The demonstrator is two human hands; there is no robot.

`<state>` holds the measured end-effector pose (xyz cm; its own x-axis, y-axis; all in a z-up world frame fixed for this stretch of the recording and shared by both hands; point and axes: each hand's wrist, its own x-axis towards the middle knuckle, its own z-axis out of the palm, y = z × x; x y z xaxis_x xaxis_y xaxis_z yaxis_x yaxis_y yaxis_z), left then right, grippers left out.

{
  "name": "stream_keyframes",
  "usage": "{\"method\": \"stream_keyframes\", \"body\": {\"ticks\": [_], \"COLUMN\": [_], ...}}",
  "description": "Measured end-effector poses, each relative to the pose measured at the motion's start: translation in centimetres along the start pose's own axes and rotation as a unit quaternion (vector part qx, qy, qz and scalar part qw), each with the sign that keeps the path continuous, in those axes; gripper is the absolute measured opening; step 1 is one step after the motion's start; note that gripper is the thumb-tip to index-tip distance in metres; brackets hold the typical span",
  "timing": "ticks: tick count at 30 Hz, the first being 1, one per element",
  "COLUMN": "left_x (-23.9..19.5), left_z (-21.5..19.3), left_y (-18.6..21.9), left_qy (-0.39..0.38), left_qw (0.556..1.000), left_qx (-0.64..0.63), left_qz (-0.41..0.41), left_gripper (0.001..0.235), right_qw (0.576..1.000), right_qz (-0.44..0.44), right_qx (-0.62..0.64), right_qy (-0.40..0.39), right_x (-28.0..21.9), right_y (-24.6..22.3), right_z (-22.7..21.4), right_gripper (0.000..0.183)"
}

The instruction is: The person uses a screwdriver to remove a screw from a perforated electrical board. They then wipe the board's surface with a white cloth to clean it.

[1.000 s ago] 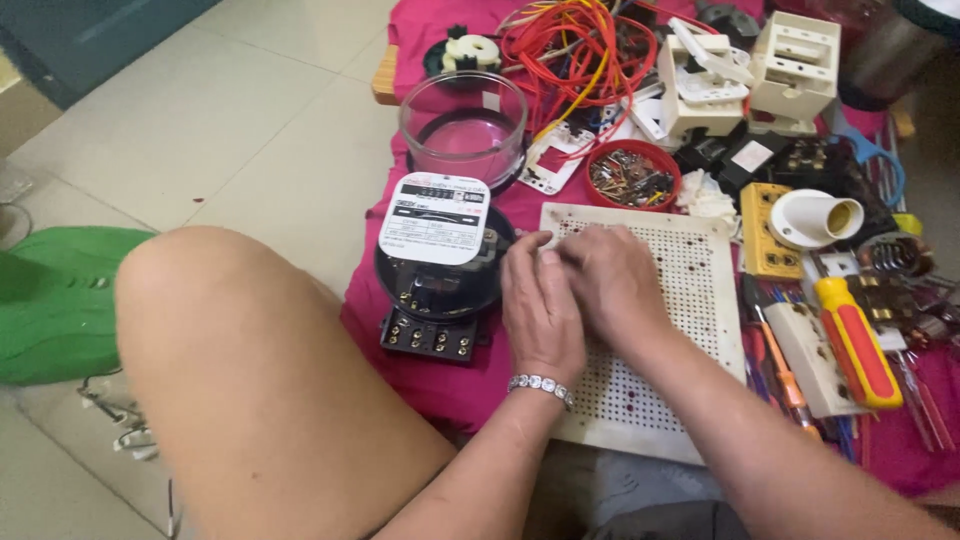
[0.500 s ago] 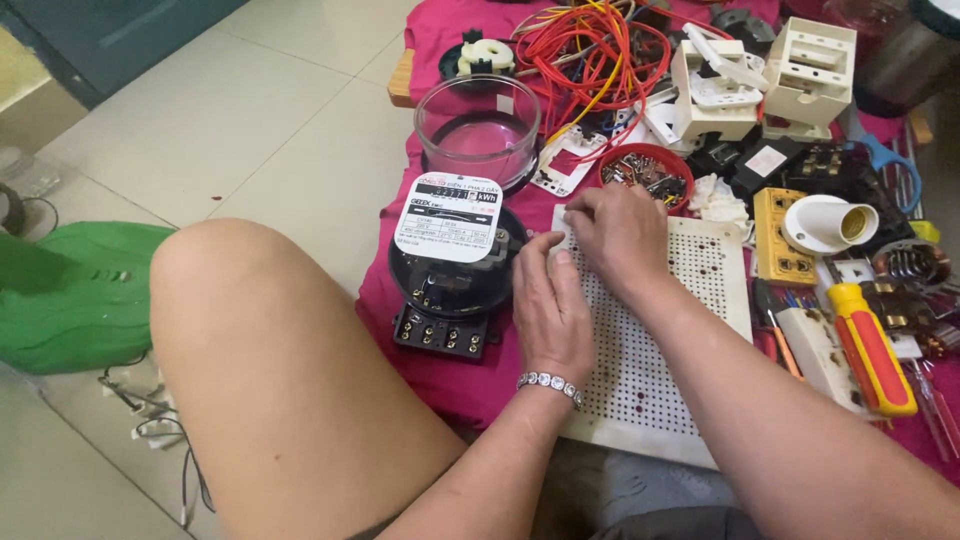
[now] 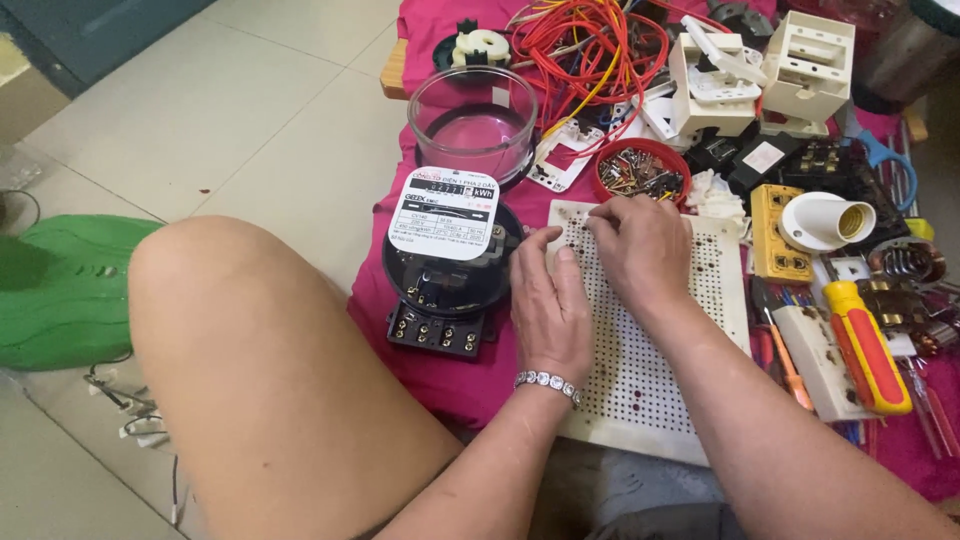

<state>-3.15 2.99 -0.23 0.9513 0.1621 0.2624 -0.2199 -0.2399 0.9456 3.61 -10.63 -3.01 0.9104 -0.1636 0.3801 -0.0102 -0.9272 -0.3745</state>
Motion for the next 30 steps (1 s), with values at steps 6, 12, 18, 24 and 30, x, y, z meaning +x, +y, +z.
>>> {"method": "stream_keyframes", "body": {"ticks": [6,12,18,24,30], "left_x": [-0.1,0.0,1.0,1.2,1.7], "left_z": [-0.1,0.0,-0.1,-0.6,-0.9], "left_y": [0.4,0.7,0.0,-0.8,0.0], "left_qy": [-0.014,-0.004,-0.120,-0.239,-0.258], "left_qw": [1.000,0.998,0.985,0.919,0.909], "left_qx": [0.004,0.066,0.114,0.301,0.310], "left_qz": [-0.009,0.014,-0.046,-0.086,-0.103], "left_gripper": [0.036,0.035,0.052,0.074,0.071], "right_qw": [0.992,0.987,0.989,0.988,0.988], "right_qz": [0.057,0.078,0.092,0.130,0.138], "right_qx": [-0.108,-0.130,-0.111,-0.060,-0.040], "right_qy": [0.012,0.060,-0.022,-0.052,-0.049], "right_x": [-0.3,-2.2,-4.5,-5.3,-5.6], "right_y": [4.9,6.6,6.5,7.2,5.5], "right_z": [-2.5,-7.3,-7.7,-9.3,-9.4], "right_gripper": [0.016,0.017,0.017,0.021,0.021]}}
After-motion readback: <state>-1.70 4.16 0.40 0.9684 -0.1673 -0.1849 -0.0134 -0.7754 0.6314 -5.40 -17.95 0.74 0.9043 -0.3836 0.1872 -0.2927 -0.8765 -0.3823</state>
